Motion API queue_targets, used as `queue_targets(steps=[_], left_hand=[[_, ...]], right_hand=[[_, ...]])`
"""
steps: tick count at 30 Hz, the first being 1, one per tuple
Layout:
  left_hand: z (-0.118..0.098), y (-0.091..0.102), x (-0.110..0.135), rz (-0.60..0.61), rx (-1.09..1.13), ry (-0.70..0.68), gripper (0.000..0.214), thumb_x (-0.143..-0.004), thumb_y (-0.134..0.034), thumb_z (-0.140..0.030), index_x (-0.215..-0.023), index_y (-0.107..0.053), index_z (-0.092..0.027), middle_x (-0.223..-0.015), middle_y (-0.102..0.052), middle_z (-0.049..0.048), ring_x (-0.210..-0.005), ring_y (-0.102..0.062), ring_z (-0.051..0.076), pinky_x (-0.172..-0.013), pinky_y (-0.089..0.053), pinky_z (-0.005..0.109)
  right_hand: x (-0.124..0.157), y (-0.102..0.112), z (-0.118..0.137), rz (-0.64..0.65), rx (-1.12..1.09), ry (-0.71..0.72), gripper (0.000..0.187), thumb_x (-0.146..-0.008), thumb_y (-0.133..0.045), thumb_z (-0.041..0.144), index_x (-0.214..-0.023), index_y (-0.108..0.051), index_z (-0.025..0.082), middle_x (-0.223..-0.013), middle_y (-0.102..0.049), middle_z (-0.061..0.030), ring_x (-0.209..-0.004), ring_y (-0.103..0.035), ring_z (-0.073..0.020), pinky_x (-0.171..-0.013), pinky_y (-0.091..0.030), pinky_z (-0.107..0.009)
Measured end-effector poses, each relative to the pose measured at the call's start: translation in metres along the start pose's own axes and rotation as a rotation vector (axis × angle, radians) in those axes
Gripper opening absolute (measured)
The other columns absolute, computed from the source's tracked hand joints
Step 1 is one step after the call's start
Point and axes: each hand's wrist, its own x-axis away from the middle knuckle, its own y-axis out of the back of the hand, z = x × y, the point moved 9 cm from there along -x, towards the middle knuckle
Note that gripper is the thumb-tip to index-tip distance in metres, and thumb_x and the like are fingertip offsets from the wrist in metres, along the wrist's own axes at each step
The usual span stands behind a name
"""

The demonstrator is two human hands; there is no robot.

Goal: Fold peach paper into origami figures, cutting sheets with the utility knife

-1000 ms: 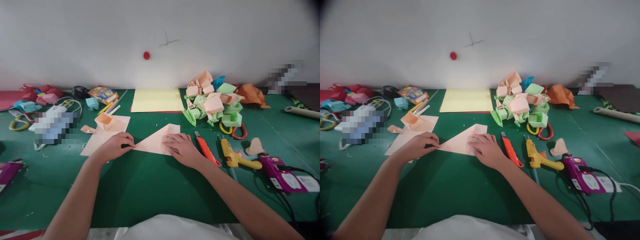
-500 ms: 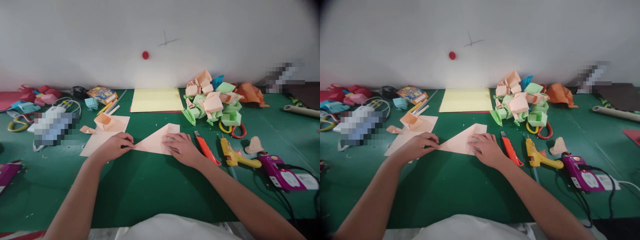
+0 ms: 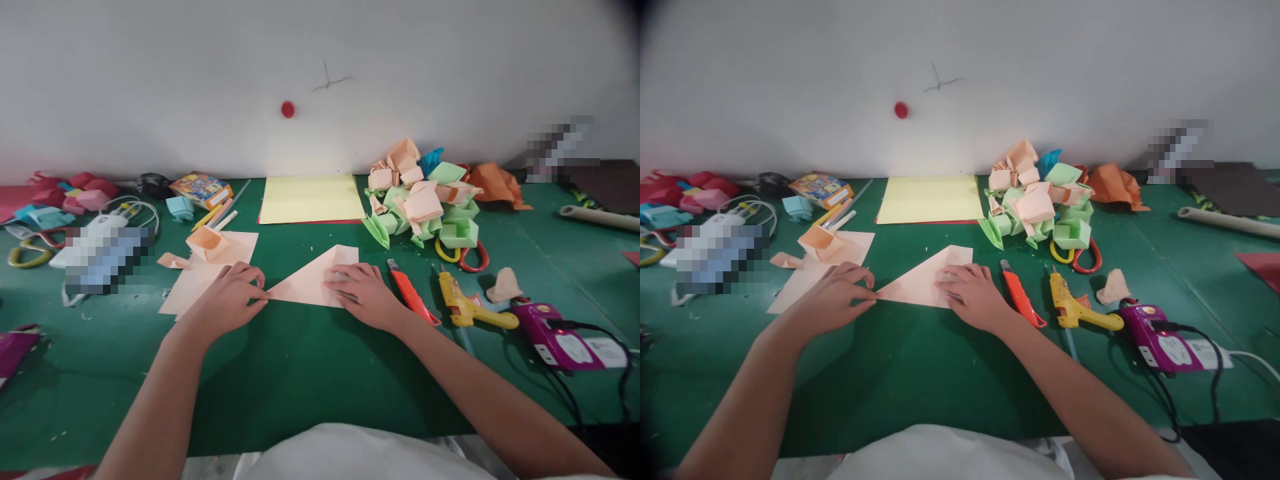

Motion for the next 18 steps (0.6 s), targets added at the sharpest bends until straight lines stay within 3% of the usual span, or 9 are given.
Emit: queue_targets(steps=[3, 8, 14, 18], left_hand=[[-0.02, -0.003, -0.003, 0.058, -0.044, 0.022, 0.034, -0.097, -0.047, -0.027, -0.089, -0.079, -0.022, -0.099, -0.069, 0.0071, -0.092, -0.064, 0.022, -0.086, -0.049, 0.035], [-0.05, -0.008, -0.007, 0.058, -0.154, 0.186, 0.039, -0.097, -0.042, -0.02, -0.08, -0.077, -0.013, -0.087, -0.064, 0.0142, -0.075, -0.066, 0.025, -0.067, -0.05, 0.036], [-0.065, -0.012, -0.004, 0.027, -0.188, 0.333, 0.04, -0.098, -0.039, -0.022, -0.091, -0.076, -0.011, -0.097, -0.063, 0.0175, -0.075, -0.069, 0.027, -0.066, -0.055, 0.039], [-0.071, -0.013, -0.002, 0.014, -0.172, 0.363, 0.038, -0.098, -0.039, -0.018, -0.115, -0.072, -0.008, -0.113, -0.064, 0.0227, -0.088, -0.072, 0.032, -0.071, -0.058, 0.042]], right_hand=[[0.0, -0.001, -0.001, -0.002, 0.004, 0.002, 0.038, -0.098, -0.051, 0.029, -0.131, -0.069, 0.036, -0.15, -0.055, -0.0003, -0.127, -0.044, -0.0317, -0.104, -0.035, -0.053], [0.0, -0.002, -0.001, 0.006, 0.007, -0.007, 0.038, -0.099, -0.05, 0.03, -0.131, -0.069, 0.036, -0.15, -0.055, -0.0003, -0.126, -0.044, -0.0319, -0.103, -0.035, -0.053], [-0.001, -0.003, -0.001, 0.021, 0.012, -0.006, 0.04, -0.1, -0.048, 0.032, -0.135, -0.066, 0.038, -0.151, -0.054, -0.0007, -0.126, -0.044, -0.0328, -0.101, -0.036, -0.053], [-0.001, -0.004, -0.003, 0.022, 0.018, 0.001, 0.041, -0.1, -0.048, 0.031, -0.137, -0.064, 0.04, -0.151, -0.054, 0.0005, -0.126, -0.043, -0.0326, -0.102, -0.036, -0.053]])
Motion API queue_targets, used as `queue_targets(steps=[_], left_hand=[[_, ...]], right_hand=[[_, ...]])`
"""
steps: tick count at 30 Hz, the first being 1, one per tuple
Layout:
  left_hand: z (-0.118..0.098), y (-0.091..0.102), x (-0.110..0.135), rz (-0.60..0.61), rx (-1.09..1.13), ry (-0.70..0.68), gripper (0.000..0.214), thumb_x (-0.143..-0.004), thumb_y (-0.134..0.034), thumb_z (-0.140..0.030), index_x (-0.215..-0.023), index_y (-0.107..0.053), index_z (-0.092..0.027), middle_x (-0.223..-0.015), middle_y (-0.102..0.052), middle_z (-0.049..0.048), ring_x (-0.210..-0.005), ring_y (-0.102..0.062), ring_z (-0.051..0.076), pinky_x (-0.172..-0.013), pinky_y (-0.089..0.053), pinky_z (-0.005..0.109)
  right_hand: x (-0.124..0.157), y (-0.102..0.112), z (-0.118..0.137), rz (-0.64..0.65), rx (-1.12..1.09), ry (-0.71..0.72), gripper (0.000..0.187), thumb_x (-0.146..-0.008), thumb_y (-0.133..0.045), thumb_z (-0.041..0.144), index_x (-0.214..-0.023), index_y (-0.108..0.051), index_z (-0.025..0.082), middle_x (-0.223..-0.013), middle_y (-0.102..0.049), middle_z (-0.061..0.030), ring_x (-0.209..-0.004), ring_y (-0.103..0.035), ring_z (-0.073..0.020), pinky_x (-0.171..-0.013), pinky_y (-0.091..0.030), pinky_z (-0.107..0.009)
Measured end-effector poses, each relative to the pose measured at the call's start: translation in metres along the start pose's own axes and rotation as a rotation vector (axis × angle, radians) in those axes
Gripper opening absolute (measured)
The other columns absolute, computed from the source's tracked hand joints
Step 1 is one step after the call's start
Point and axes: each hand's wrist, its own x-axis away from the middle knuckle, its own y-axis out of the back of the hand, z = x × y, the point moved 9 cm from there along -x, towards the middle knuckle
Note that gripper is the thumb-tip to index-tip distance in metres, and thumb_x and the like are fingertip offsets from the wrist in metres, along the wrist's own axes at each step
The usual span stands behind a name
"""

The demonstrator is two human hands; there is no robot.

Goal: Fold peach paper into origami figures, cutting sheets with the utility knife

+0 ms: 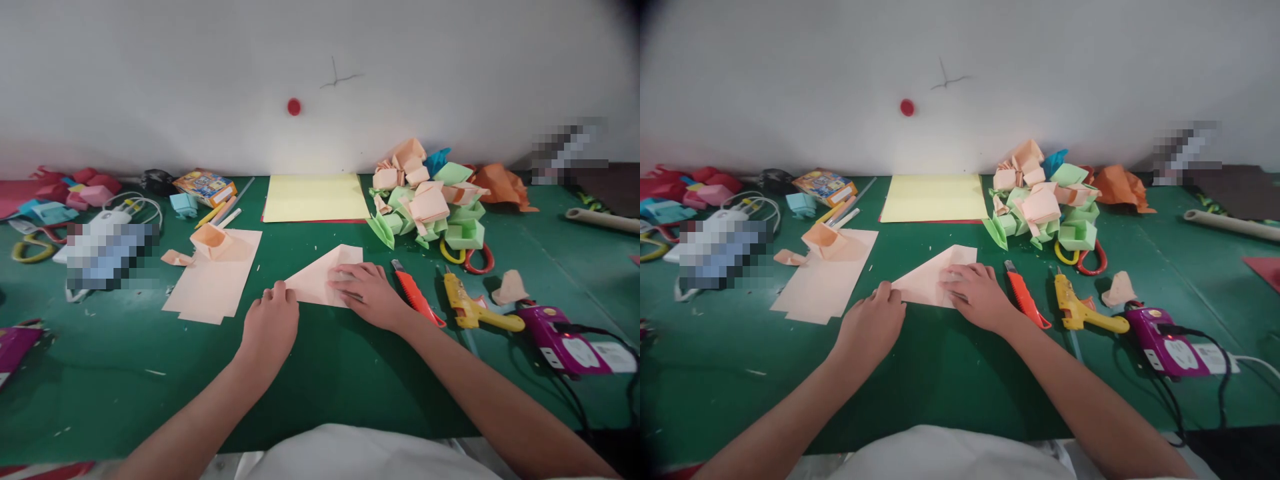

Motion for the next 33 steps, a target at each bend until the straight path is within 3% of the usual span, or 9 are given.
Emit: queue_targets(steps=[3, 6, 15, 21, 25, 33], left_hand=[[-0.004, 0.002, 0.003, -0.017, 0.02, 0.005, 0.047, -0.098, -0.039, -0.015, -0.141, -0.056, -0.011, -0.139, -0.056, 0.0247, -0.107, -0.069, 0.037, -0.08, -0.058, 0.046], [-0.007, 0.003, 0.006, -0.031, 0.027, 0.009, 0.051, -0.099, -0.038, -0.017, -0.15, -0.047, -0.012, -0.154, -0.045, 0.0247, -0.121, -0.063, 0.042, -0.089, -0.054, 0.052], [-0.012, -0.006, 0.011, -0.012, -0.041, 0.0, 0.051, -0.1, -0.041, -0.026, -0.15, -0.049, -0.017, -0.151, -0.051, 0.0241, -0.13, -0.057, 0.045, -0.095, -0.049, 0.053], [-0.014, -0.008, 0.01, 0.023, -0.013, -0.033, 0.055, -0.102, -0.041, -0.031, -0.153, -0.045, -0.012, -0.151, -0.048, 0.029, -0.139, -0.048, 0.045, -0.104, -0.045, 0.056], [-0.013, -0.006, 0.007, 0.019, -0.016, -0.032, 0.053, -0.101, -0.044, -0.031, -0.151, -0.049, -0.013, -0.149, -0.049, 0.0301, -0.133, -0.054, 0.046, -0.1, -0.048, 0.055], [-0.012, -0.008, 0.004, 0.149, -0.065, -0.124, 0.059, -0.1, -0.051, -0.033, -0.154, -0.044, -0.013, -0.149, -0.047, 0.0322, -0.134, -0.053, 0.046, -0.1, -0.05, 0.055]], right_hand=[[0.0, 0.0, 0.0, -0.004, 0.004, 0.009, 0.043, -0.1, -0.047, 0.025, -0.136, -0.064, 0.041, -0.15, -0.054, 0.0019, -0.125, -0.043, -0.0318, -0.103, -0.036, -0.052], [-0.001, 0.0, 0.0, -0.004, 0.005, 0.011, 0.044, -0.099, -0.047, 0.025, -0.137, -0.064, 0.041, -0.15, -0.055, 0.0018, -0.125, -0.043, -0.0318, -0.103, -0.036, -0.053], [-0.001, 0.001, 0.0, -0.028, -0.012, -0.025, 0.044, -0.098, -0.048, 0.023, -0.133, -0.067, 0.041, -0.148, -0.058, 0.0029, -0.123, -0.044, -0.0321, -0.102, -0.037, -0.055], [0.001, 0.006, 0.002, -0.033, -0.085, -0.019, 0.041, -0.106, -0.037, 0.039, -0.134, -0.067, 0.038, -0.15, -0.056, 0.0016, -0.126, -0.043, -0.0319, -0.104, -0.037, -0.054], [0.001, 0.009, 0.003, -0.038, -0.11, -0.027, 0.044, -0.107, -0.033, 0.04, -0.131, -0.069, 0.036, -0.149, -0.057, 0.0011, -0.126, -0.043, -0.032, -0.104, -0.036, -0.053], [0.0, 0.006, 0.005, -0.039, -0.083, -0.029, 0.044, -0.107, -0.034, 0.042, -0.132, -0.069, 0.036, -0.149, -0.057, -0.0005, -0.126, -0.044, -0.0321, -0.104, -0.036, -0.054]])
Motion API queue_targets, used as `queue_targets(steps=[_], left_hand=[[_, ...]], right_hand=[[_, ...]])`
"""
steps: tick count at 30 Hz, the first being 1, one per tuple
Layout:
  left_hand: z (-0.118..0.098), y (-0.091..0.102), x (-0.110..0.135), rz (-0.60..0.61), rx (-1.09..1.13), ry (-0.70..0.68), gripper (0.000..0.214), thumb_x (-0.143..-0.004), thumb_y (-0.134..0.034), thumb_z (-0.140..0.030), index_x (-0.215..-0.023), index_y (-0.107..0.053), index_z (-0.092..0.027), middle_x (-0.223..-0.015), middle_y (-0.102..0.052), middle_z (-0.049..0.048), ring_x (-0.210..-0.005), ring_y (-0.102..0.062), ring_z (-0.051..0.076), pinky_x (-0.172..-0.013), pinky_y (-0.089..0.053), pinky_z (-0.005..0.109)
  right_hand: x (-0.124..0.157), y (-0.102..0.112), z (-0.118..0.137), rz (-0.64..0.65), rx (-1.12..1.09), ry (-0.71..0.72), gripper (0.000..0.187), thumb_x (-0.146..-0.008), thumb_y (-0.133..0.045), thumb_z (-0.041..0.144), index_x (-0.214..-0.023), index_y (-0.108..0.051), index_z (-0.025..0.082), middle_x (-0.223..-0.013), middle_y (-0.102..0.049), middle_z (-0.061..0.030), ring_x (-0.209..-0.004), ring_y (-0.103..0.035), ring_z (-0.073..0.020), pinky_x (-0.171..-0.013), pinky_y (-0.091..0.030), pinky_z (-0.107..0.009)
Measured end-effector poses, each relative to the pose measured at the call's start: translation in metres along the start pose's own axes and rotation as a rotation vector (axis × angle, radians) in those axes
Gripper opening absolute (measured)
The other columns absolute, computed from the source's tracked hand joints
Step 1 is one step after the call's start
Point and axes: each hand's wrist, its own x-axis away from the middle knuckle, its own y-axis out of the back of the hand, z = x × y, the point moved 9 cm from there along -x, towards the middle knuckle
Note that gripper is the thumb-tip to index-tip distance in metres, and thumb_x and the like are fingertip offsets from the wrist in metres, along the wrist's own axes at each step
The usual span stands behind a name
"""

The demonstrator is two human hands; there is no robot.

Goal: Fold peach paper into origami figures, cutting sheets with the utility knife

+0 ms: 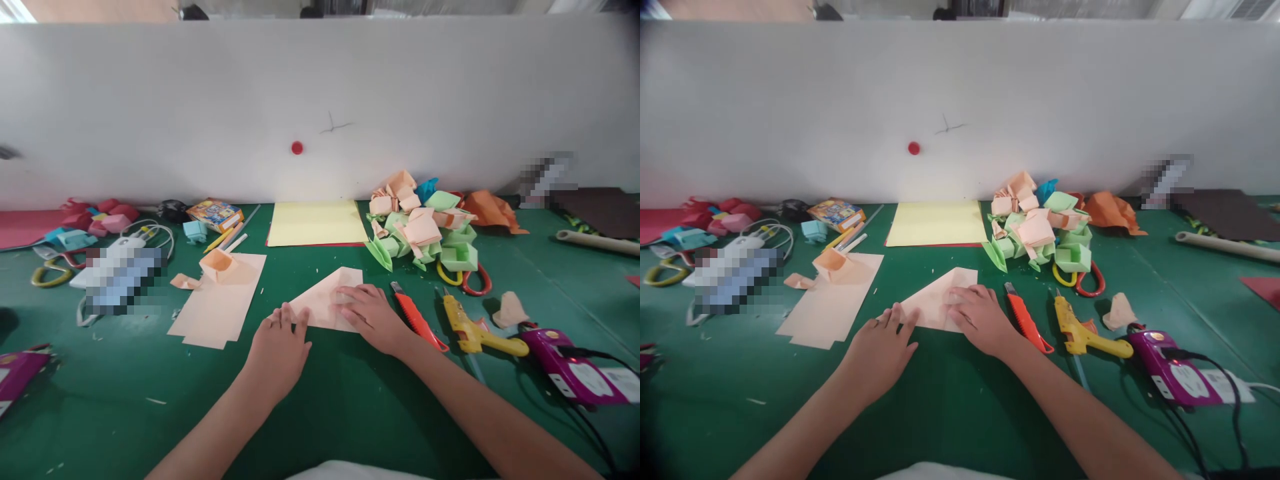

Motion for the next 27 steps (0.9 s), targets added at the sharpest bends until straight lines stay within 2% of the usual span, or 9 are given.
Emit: queue_targets(steps=[6, 11, 15, 20, 27], left_hand=[[-0.001, 0.007, 0.004, 0.038, -0.002, -0.01, 0.061, -0.102, -0.045, -0.048, -0.158, -0.036, -0.027, -0.154, -0.045, 0.0256, -0.137, -0.051, 0.045, -0.103, -0.047, 0.054], [-0.002, 0.005, 0.004, 0.065, 0.005, 0.021, 0.062, -0.102, -0.042, -0.052, -0.158, -0.035, -0.028, -0.155, -0.043, 0.0258, -0.138, -0.049, 0.045, -0.105, -0.044, 0.053], [-0.001, 0.005, 0.004, 0.065, 0.021, 0.058, 0.061, -0.101, -0.047, -0.05, -0.158, -0.035, -0.031, -0.157, -0.041, 0.0235, -0.139, -0.047, 0.045, -0.105, -0.044, 0.052], [0.0, 0.004, 0.003, 0.083, 0.042, 0.059, 0.062, -0.1, -0.05, -0.045, -0.158, -0.035, -0.031, -0.158, -0.04, 0.0233, -0.141, -0.046, 0.044, -0.104, -0.044, 0.051], [0.001, 0.003, 0.004, 0.069, 0.064, 0.062, 0.063, -0.099, -0.052, -0.045, -0.158, -0.035, -0.032, -0.158, -0.041, 0.0217, -0.141, -0.045, 0.044, -0.105, -0.042, 0.053]], right_hand=[[0.001, -0.003, 0.01, 0.055, 0.134, 0.054, 0.045, -0.107, -0.032, 0.046, -0.141, -0.06, 0.04, -0.153, -0.052, -0.0042, -0.127, -0.044, -0.0338, -0.102, -0.036, -0.055], [0.003, 0.001, 0.022, 0.082, 0.239, 0.102, 0.047, -0.106, -0.032, 0.049, -0.142, -0.059, 0.036, -0.153, -0.048, -0.0085, -0.129, -0.044, -0.0356, -0.1, -0.04, -0.055], [0.007, 0.001, 0.032, 0.106, 0.312, 0.135, 0.049, -0.105, -0.034, 0.05, -0.145, -0.055, 0.03, -0.159, -0.042, -0.0093, -0.132, -0.044, -0.0378, -0.101, -0.041, -0.057], [0.015, -0.008, 0.04, 0.17, 0.358, 0.178, 0.067, -0.104, -0.036, 0.058, -0.157, -0.037, 0.017, -0.162, -0.039, -0.0154, -0.135, -0.045, -0.0384, -0.104, -0.041, -0.058], [0.021, -0.008, 0.05, 0.236, 0.358, 0.18, 0.067, -0.102, -0.04, 0.06, -0.156, -0.039, 0.02, -0.161, -0.04, -0.0139, -0.136, -0.046, -0.0396, -0.104, -0.042, -0.061]])
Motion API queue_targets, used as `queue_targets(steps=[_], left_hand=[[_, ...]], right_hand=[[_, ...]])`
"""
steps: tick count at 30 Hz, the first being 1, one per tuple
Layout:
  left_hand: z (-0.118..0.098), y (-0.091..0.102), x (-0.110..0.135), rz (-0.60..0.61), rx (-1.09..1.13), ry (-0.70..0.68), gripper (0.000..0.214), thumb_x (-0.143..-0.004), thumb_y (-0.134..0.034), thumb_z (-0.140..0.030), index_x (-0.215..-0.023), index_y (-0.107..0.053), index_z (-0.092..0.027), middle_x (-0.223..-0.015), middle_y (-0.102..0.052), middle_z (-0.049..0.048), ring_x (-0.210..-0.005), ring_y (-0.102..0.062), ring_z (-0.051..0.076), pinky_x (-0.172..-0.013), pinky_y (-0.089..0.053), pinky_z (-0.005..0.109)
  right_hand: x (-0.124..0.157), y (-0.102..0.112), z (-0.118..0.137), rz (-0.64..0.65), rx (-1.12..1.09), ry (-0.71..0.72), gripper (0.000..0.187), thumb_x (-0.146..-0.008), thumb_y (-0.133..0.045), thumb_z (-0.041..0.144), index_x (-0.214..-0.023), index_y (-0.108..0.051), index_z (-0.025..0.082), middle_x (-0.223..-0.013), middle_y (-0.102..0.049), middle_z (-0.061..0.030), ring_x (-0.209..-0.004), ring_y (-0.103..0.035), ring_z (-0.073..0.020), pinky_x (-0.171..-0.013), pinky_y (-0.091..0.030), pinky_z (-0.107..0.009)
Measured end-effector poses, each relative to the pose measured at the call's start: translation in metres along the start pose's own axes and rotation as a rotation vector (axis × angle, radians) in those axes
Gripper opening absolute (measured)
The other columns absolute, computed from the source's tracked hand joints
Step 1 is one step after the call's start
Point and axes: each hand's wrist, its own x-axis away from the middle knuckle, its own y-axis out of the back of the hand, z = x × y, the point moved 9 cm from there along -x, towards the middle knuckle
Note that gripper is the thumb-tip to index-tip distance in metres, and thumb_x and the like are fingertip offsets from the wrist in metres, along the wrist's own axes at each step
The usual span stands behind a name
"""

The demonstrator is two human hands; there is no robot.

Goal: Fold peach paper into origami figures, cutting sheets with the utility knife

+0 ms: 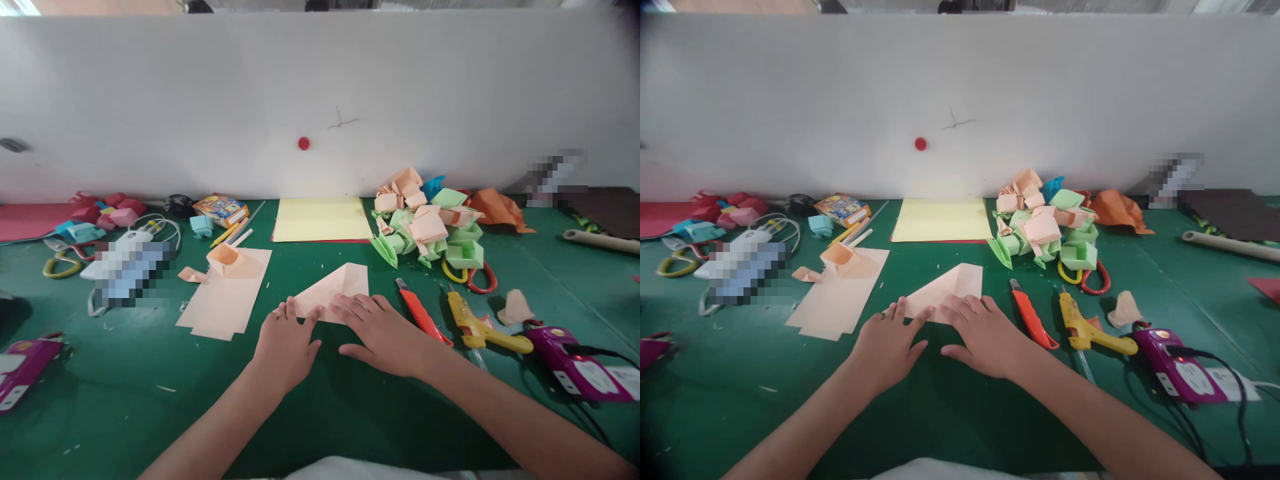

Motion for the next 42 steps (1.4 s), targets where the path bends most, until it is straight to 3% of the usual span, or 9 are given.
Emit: queue_targets(steps=[5, 10, 18, 25, 30, 33, 36, 39, 42], left_hand=[[-0.002, -0.005, 0.004, -0.049, 0.025, 0.043, 0.069, -0.095, -0.052, -0.059, -0.157, -0.037, -0.033, -0.159, -0.039, 0.0234, -0.144, -0.041, 0.045, -0.115, -0.017, 0.07], [-0.001, -0.017, 0.01, -0.159, 0.139, 0.115, 0.081, -0.087, -0.053, -0.076, -0.156, -0.035, -0.039, -0.164, -0.03, 0.0218, -0.15, -0.028, 0.047, -0.107, -0.001, 0.084], [0.0, -0.022, 0.011, -0.194, 0.149, 0.121, 0.081, -0.085, -0.051, -0.08, -0.155, -0.035, -0.042, -0.164, -0.029, 0.0211, -0.151, -0.027, 0.046, -0.105, 0.009, 0.084], [-0.001, -0.021, 0.013, -0.189, 0.15, 0.119, 0.081, -0.087, -0.049, -0.079, -0.156, -0.034, -0.041, -0.165, -0.028, 0.0217, -0.151, -0.027, 0.045, -0.106, 0.006, 0.084], [-0.001, -0.022, 0.012, -0.187, 0.152, 0.117, 0.08, -0.088, -0.048, -0.078, -0.157, -0.033, -0.04, -0.165, -0.028, 0.021, -0.15, -0.027, 0.046, -0.107, 0.006, 0.084], [-0.001, -0.02, 0.012, -0.183, 0.152, 0.117, 0.079, -0.089, -0.048, -0.078, -0.157, -0.034, -0.04, -0.164, -0.031, 0.0195, -0.15, -0.027, 0.047, -0.107, 0.006, 0.084], [-0.002, -0.018, 0.012, -0.169, 0.15, 0.12, 0.078, -0.089, -0.048, -0.077, -0.156, -0.034, -0.041, -0.164, -0.032, 0.0189, -0.15, -0.027, 0.047, -0.107, 0.004, 0.085], [-0.002, -0.017, 0.011, -0.155, 0.145, 0.121, 0.078, -0.088, -0.049, -0.078, -0.156, -0.036, -0.041, -0.164, -0.032, 0.0195, -0.15, -0.028, 0.048, -0.106, 0.003, 0.085], [-0.002, -0.017, 0.011, -0.156, 0.132, 0.122, 0.079, -0.087, -0.052, -0.077, -0.155, -0.037, -0.04, -0.164, -0.03, 0.0211, -0.15, -0.028, 0.047, -0.105, 0.004, 0.086]], right_hand=[[0.001, 0.003, -0.002, 0.081, -0.092, -0.004, 0.07, -0.102, -0.035, 0.064, -0.157, -0.039, 0.021, -0.164, -0.036, -0.0122, -0.14, -0.043, -0.0391, -0.108, -0.041, -0.062], [-0.005, 0.001, -0.016, 0.133, -0.159, -0.079, 0.072, -0.102, -0.029, 0.066, -0.159, -0.035, 0.022, -0.166, -0.032, -0.0106, -0.147, -0.035, -0.0383, -0.111, -0.038, -0.061], [-0.009, -0.002, -0.016, 0.157, -0.132, -0.052, 0.071, -0.102, -0.034, 0.064, -0.159, -0.036, 0.021, -0.165, -0.033, -0.012, -0.147, -0.034, -0.0397, -0.112, -0.037, -0.064], [0.007, -0.006, -0.028, 0.194, -0.272, -0.051, 0.062, -0.102, -0.039, 0.062, -0.157, -0.038, 0.035, -0.167, -0.028, -0.0031, -0.153, -0.025, -0.0362, -0.117, -0.034, -0.063], [0.024, -0.01, -0.033, 0.113, -0.317, -0.065, 0.059, -0.102, -0.044, 0.057, -0.158, -0.036, 0.039, -0.168, -0.025, 0.0, -0.154, -0.024, -0.0324, -0.118, -0.036, -0.059], [0.028, -0.009, -0.034, 0.069, -0.317, -0.106, 0.051, -0.103, -0.046, 0.053, -0.15, -0.05, 0.035, -0.165, -0.034, -0.0002, -0.151, -0.031, -0.0311, -0.117, -0.038, -0.056], [0.022, 0.005, -0.034, -0.042, -0.305, -0.135, 0.043, -0.104, -0.043, 0.046, -0.138, -0.063, 0.03, -0.151, -0.056, -0.0033, -0.14, -0.048, -0.029, -0.113, -0.043, -0.052], [0.007, 0.025, -0.02, -0.181, -0.289, -0.065, 0.039, -0.105, -0.039, 0.035, -0.129, -0.069, 0.027, -0.13, -0.071, -0.0047, -0.123, -0.062, -0.025, -0.107, -0.047, -0.046], [-0.019, 0.03, 0.0, -0.187, -0.281, 0.034, 0.039, -0.104, -0.039, 0.03, -0.13, -0.068, 0.025, -0.131, -0.07, -0.0046, -0.122, -0.061, -0.0237, -0.107, -0.046, -0.044]])
